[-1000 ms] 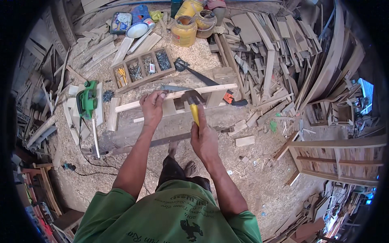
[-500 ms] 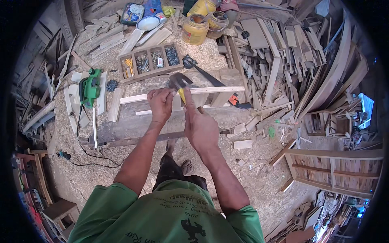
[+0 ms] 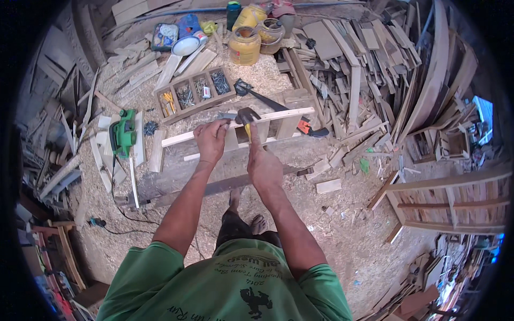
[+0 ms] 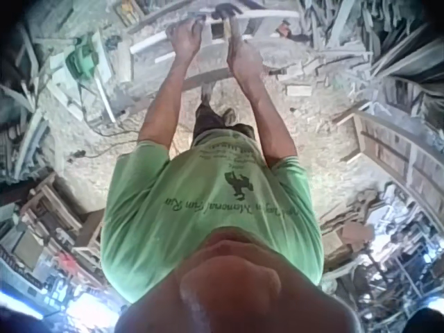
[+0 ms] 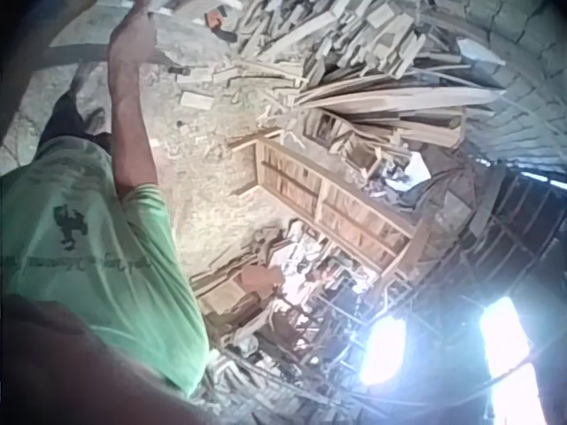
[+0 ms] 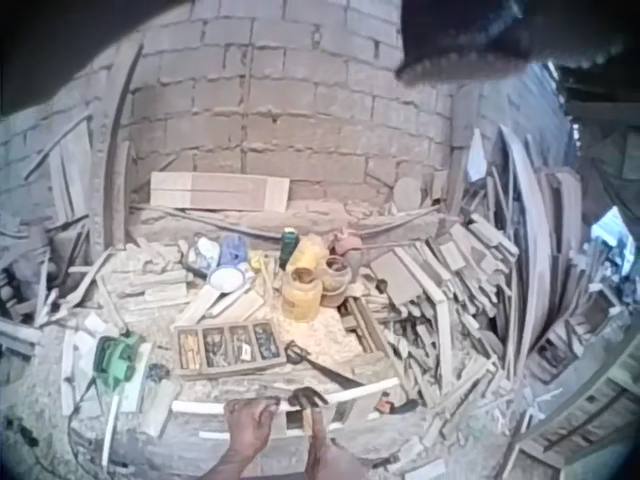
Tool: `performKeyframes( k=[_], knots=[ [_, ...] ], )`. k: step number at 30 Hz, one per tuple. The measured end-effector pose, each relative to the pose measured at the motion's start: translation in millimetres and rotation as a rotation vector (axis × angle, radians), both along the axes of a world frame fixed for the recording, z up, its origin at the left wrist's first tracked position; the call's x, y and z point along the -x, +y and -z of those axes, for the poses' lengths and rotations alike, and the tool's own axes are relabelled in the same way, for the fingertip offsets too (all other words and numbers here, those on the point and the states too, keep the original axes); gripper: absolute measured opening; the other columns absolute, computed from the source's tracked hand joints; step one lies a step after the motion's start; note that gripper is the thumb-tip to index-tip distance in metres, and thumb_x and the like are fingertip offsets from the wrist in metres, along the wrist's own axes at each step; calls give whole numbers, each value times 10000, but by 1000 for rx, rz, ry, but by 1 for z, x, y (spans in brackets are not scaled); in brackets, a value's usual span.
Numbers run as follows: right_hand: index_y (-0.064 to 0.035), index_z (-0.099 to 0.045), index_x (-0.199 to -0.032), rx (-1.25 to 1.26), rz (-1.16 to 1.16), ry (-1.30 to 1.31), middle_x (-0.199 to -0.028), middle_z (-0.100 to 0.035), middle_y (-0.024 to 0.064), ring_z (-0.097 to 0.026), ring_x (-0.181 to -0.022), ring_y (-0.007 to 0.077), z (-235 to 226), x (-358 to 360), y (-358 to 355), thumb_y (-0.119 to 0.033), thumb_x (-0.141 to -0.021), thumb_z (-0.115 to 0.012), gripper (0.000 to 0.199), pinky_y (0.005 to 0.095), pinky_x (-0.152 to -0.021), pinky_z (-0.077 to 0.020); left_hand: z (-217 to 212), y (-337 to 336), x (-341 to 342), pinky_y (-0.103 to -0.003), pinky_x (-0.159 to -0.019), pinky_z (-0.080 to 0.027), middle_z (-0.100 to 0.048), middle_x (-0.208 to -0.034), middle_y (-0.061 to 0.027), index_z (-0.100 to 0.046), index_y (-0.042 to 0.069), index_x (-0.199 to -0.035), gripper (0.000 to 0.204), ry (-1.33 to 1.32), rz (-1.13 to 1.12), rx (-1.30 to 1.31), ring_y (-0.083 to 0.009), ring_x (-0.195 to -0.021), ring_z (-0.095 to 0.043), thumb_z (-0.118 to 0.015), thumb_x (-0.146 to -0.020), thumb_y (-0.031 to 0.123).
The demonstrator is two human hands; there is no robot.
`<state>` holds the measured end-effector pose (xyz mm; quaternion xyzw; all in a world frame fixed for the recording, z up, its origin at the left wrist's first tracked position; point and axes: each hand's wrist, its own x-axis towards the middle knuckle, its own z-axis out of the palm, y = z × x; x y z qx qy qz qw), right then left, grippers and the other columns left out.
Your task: The person assembles a wooden frame by nailing small wooden slats onto a larger wooden structure. They use a hammer to drive nails into the wood, securing the pieces together on a workbench.
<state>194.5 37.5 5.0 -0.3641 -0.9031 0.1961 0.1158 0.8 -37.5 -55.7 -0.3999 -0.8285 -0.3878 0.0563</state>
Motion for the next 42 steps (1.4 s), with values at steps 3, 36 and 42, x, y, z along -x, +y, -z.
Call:
performKeyframes(
  k=[3,36,42],
  knots=[
    [-371,-152,-1800,26,23,-37,-881,-768,262,-761,-759,478,2,2,-5,-211,-1109,-553,815,618,-681,-596,-16,-13,26,-510,-1056,-494,-816,-1168,-111,-792,162,-1222,278,-26,178,141,-342,-1153,-742,-764,-978,294],
    [-39,-444,-1659,-70,-155,840,-955,-709,186,-659,-699,281,-130,8,-19,-97,-1130,-600,555,433,-628,-522,-21,-45,52,-537,-888,-589,-803,-986,-137,-810,228,-1193,322,-41,222,296,-400,-969,-770,-781,-952,439],
    [-198,-402,-1713,-60,-136,236,-994,-742,282,-728,-834,506,-26,-12,-16,-72,-1085,-591,668,579,-713,-565,-22,-32,42,-527,-904,-592,-809,-1003,-131,-808,249,-1220,317,-108,215,325,-385,-982,-773,-773,-961,428]
  ],
)
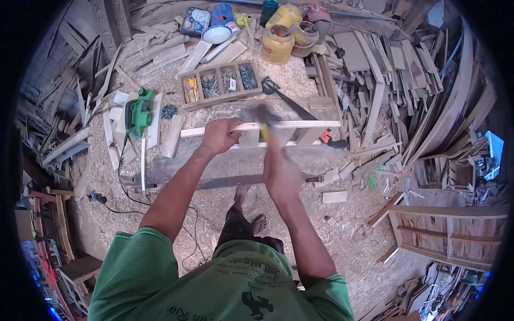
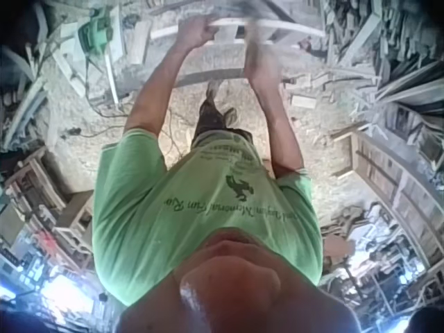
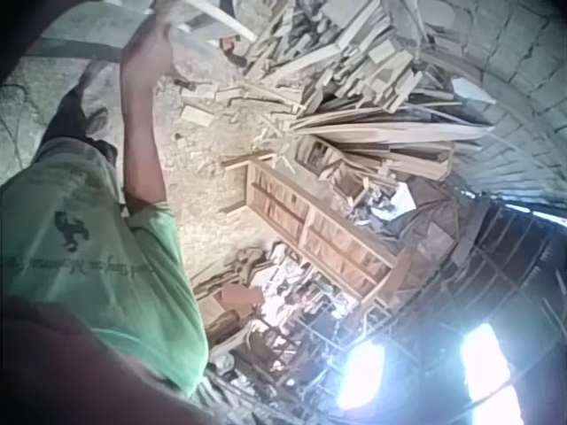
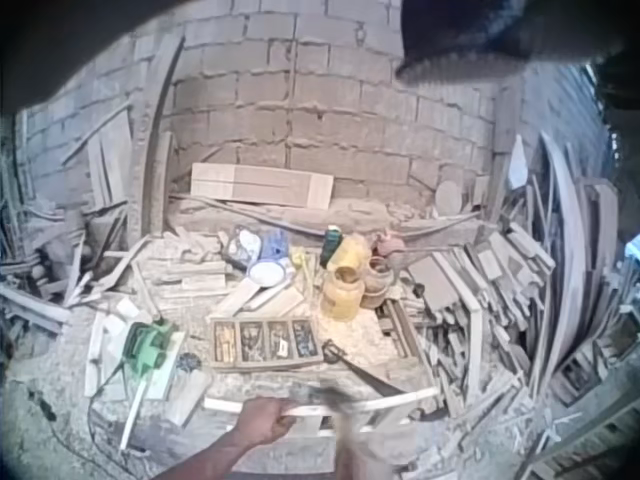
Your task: The person assembles a wooden frame by nailing small wooden slats onto a larger wooden structure. They use a hammer to drive nails into the wood, securing the pieces together on a workbench.
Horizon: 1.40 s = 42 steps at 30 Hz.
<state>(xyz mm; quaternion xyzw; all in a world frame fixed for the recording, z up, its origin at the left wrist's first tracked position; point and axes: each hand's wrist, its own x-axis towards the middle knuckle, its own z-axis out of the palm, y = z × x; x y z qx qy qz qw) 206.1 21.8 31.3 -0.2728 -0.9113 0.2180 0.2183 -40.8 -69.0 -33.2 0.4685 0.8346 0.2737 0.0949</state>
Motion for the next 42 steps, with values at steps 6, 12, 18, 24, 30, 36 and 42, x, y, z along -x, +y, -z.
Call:
performKeyframes(
  k=[6,12,18,24,30,36,42],
  knots=[
    [-138,-379,-1748,257,-33,309,-988,-733,312,-731,-763,432,-71,20,-13,-70,-1122,-590,665,511,-695,-555,14,-16,3,-542,-898,-588,-802,-1016,-137,-801,235,-1204,317,87,-5,-62,-394,-999,-766,-765,-963,437],
    [-67,-474,-1553,-60,-134,695,-1023,-721,217,-694,-808,320,-41,1,7,-73,-1087,-624,489,466,-697,-539,6,-7,5,-548,-883,-582,-804,-976,-132,-796,199,-1198,328,55,6,-64,-405,-963,-764,-773,-959,424],
    [-229,-286,-1784,218,-70,148,-859,-716,271,-681,-696,479,1,16,9,-135,-1120,-611,746,552,-634,-518,6,-7,3,-534,-991,-579,-814,-1140,-137,-802,202,-1287,388,48,-3,12,-393,-1083,-755,-788,-950,394],
    [50,-614,-1259,204,-161,971,-834,-678,104,-609,-666,189,-93,15,-1,-89,-1118,-579,202,342,-610,-484,7,-12,2,-540,-925,-576,-806,-1078,-149,-805,182,-1223,355,34,11,-50,-397,-1028,-754,-797,-940,395],
    [-189,-373,-1746,243,-37,-17,-938,-730,294,-711,-771,510,22,1,-1,-110,-1103,-617,692,565,-679,-550,3,-12,-2,-534,-883,-580,-800,-1032,-139,-799,175,-1193,322,150,19,-126,-397,-979,-751,-776,-955,390],
    [-80,-452,-1691,50,-76,587,-978,-750,266,-716,-741,467,-53,14,-16,-12,-1072,-632,648,459,-682,-583,6,-14,-1,-529,-902,-585,-805,-1089,-118,-799,173,-1203,308,89,35,-49,-387,-1000,-755,-748,-976,375],
    [-275,-415,-1726,74,16,-131,-865,-722,246,-717,-695,463,24,2,1,-200,-1117,-603,642,569,-634,-568,-1,-10,-5,-529,-940,-572,-801,-1053,-145,-781,146,-1194,287,50,30,-125,-386,-1026,-757,-753,-957,304]
  ],
)
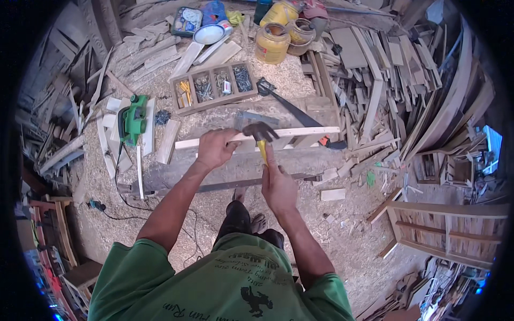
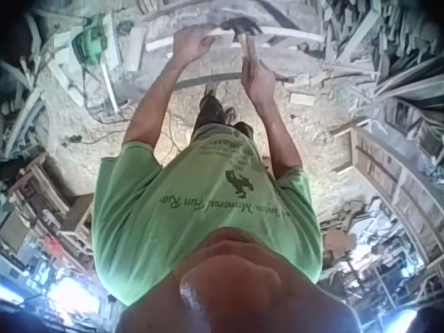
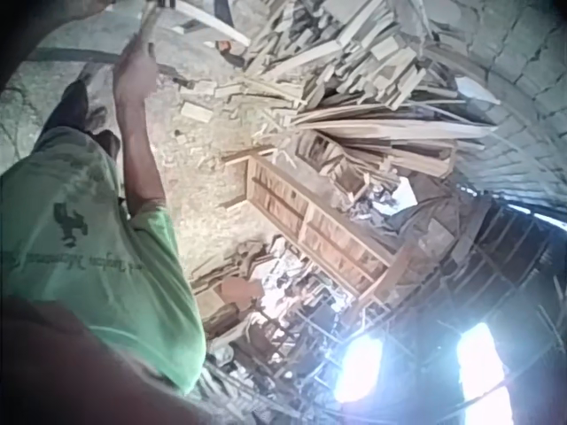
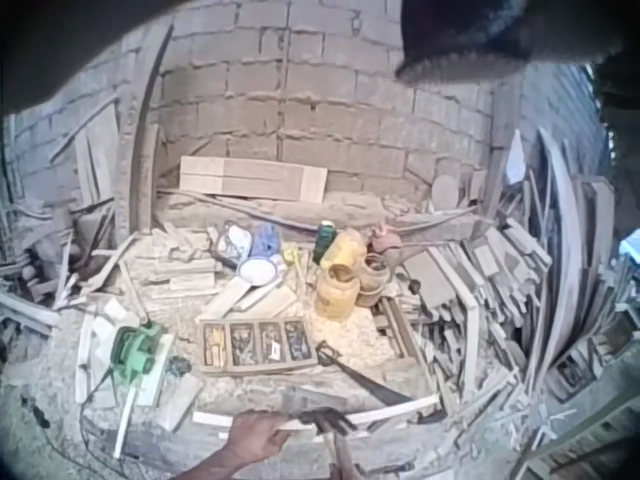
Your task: The person assembles a wooden frame by nailing small wooden slats onto a larger wooden structure. They use a hammer to drive nails into the wood, securing the pieces together on a workbench.
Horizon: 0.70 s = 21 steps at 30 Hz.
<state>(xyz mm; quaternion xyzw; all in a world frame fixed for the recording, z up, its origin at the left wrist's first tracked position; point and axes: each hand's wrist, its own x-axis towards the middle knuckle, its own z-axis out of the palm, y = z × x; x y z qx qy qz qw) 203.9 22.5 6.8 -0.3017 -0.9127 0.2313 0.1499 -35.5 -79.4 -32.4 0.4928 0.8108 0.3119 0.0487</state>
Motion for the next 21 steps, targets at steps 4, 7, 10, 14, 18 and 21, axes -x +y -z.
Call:
performKeyframes(
  k=[4,7,10,14,18,21],
  knots=[
    [-267,-450,-1704,32,47,29,-881,-736,246,-723,-711,472,14,-2,-1,-230,-1107,-630,625,577,-640,-582,-3,2,7,-532,-930,-577,-794,-1045,-162,-774,143,-1213,293,-43,25,39,-391,-1036,-758,-745,-949,267],
    [-248,-500,-1672,21,76,79,-887,-725,226,-713,-693,464,24,-5,0,-206,-1093,-653,600,571,-623,-574,-16,8,12,-541,-917,-579,-785,-1029,-175,-761,133,-1228,315,-79,72,72,-408,-1034,-754,-747,-944,269],
    [-220,-570,-1612,36,72,70,-905,-704,202,-698,-673,447,31,-10,2,-176,-1072,-678,552,549,-597,-567,-27,38,73,-537,-911,-579,-786,-1039,-185,-795,101,-1133,276,-454,288,273,-420,-1043,-750,-765,-951,307],
    [-110,-682,-1425,160,101,60,-993,-743,251,-736,-720,454,24,-5,1,-67,-1034,-720,396,508,-581,-573,4,111,150,-488,-879,-588,-784,-995,-167,-807,68,-1093,214,-210,73,243,-381,-985,-760,-725,-981,231],
    [-76,-705,-1372,229,120,84,-993,-746,252,-738,-715,458,21,-5,2,-36,-1015,-727,360,497,-597,-580,76,186,214,-490,-957,-590,-772,-1069,-133,-819,121,-1124,240,251,6,153,-340,-1074,-737,-683,-928,146],
    [-59,-711,-1342,255,135,59,-960,-744,258,-735,-718,467,24,-2,5,-26,-1009,-726,335,494,-607,-579,116,213,231,-527,-1094,-532,-739,-1175,-171,-836,121,-1058,242,441,-4,179,-358,-1260,-661,-652,-903,149]
  ],
)
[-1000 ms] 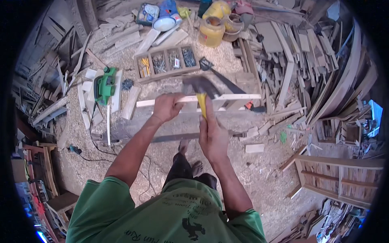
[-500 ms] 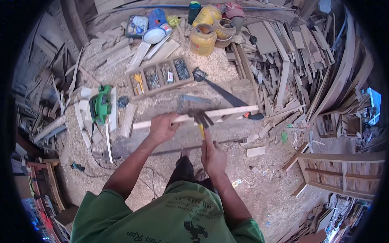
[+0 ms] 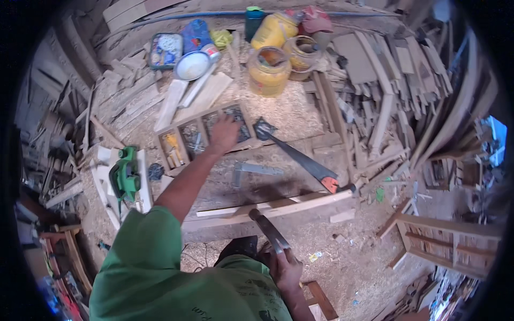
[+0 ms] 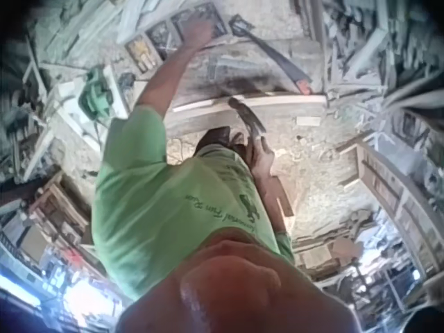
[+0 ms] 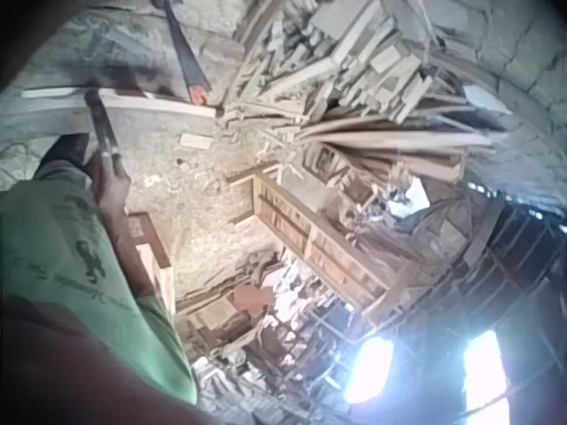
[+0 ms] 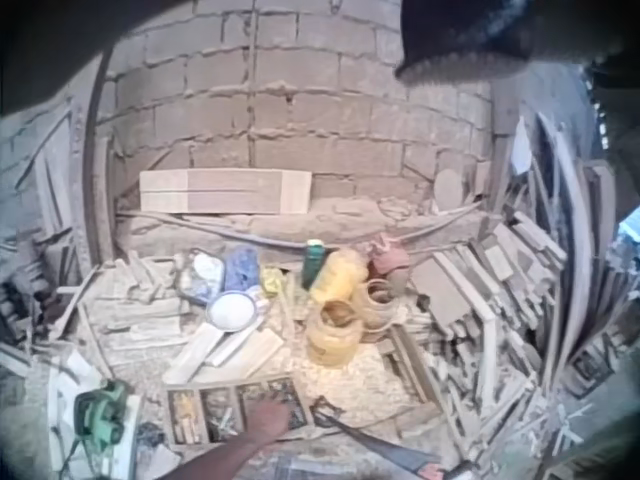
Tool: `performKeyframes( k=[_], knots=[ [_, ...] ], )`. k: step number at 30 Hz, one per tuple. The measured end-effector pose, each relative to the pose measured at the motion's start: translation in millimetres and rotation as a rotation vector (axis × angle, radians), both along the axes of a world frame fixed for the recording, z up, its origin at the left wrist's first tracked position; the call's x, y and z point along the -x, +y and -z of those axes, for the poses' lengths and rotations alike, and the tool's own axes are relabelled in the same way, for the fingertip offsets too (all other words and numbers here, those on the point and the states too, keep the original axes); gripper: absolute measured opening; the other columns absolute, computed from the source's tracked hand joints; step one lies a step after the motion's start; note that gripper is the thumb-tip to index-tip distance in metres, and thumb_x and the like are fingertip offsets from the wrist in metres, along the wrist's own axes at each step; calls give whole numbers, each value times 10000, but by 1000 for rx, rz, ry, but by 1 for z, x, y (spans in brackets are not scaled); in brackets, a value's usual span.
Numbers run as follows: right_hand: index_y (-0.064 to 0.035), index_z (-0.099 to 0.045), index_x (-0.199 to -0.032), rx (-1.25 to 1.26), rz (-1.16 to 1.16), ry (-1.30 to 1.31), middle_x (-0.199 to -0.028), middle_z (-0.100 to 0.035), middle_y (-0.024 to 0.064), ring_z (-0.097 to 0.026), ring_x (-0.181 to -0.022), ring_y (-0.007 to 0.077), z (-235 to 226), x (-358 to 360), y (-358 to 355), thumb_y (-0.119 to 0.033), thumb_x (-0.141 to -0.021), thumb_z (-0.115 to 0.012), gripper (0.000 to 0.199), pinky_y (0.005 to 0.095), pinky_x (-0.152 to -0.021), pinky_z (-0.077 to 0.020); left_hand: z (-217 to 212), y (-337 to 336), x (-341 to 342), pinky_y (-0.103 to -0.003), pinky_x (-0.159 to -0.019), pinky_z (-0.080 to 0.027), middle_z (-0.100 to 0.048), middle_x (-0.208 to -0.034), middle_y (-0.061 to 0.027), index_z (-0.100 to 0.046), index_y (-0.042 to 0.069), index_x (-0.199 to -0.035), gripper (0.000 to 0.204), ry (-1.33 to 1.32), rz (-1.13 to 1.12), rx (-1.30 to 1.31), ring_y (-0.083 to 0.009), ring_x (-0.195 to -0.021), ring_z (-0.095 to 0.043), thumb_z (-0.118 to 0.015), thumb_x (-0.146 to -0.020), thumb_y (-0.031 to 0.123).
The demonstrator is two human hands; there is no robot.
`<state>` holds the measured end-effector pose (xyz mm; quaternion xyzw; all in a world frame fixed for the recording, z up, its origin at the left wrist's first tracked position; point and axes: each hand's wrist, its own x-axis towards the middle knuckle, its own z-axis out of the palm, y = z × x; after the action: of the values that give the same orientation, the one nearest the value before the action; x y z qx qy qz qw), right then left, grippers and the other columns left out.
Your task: The person assembles a wooden frame by nailing small wooden slats onto a larger wooden structure. They use a hammer to drive nails into the wood, securing the pieces together on a workbench.
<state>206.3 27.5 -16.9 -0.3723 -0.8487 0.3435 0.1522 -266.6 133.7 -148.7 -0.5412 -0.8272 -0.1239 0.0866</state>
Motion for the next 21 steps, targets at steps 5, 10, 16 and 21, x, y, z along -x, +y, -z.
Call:
performKeyframes(
  k=[5,10,16,21],
  knots=[
    [-1,-661,-1406,-46,27,43,-963,-747,310,-740,-765,523,12,9,-3,-10,-1005,-714,405,533,-657,-591,1,17,8,-541,-1137,-494,-723,-1245,-168,-836,135,-1028,211,-65,-30,36,-373,-1319,-615,-696,-877,182],
    [14,-568,-1559,-14,-3,61,-1164,-753,361,-769,-954,549,22,7,2,-32,-1022,-694,554,546,-800,-616,-16,18,20,-561,-1049,-525,-781,-1142,-169,-827,132,-965,163,-384,-159,-8,-384,-1179,-704,-727,-892,239],
    [16,-618,-1507,-130,-22,61,-1107,-756,365,-766,-889,548,14,11,12,-37,-1031,-702,486,550,-741,-621,-20,24,-2,-542,-912,-592,-767,-952,-227,-762,56,-994,198,-615,-459,-353,-445,-950,-759,-711,-910,228],
    [14,-522,-1614,-91,-83,40,-1357,-700,366,-733,-1163,531,6,3,10,-43,-1075,-636,555,518,-940,-608,-49,-5,-37,-510,-868,-591,-735,-964,-223,-694,27,-1029,174,-807,-613,-718,-414,-915,-748,-695,-909,152]
  ],
)
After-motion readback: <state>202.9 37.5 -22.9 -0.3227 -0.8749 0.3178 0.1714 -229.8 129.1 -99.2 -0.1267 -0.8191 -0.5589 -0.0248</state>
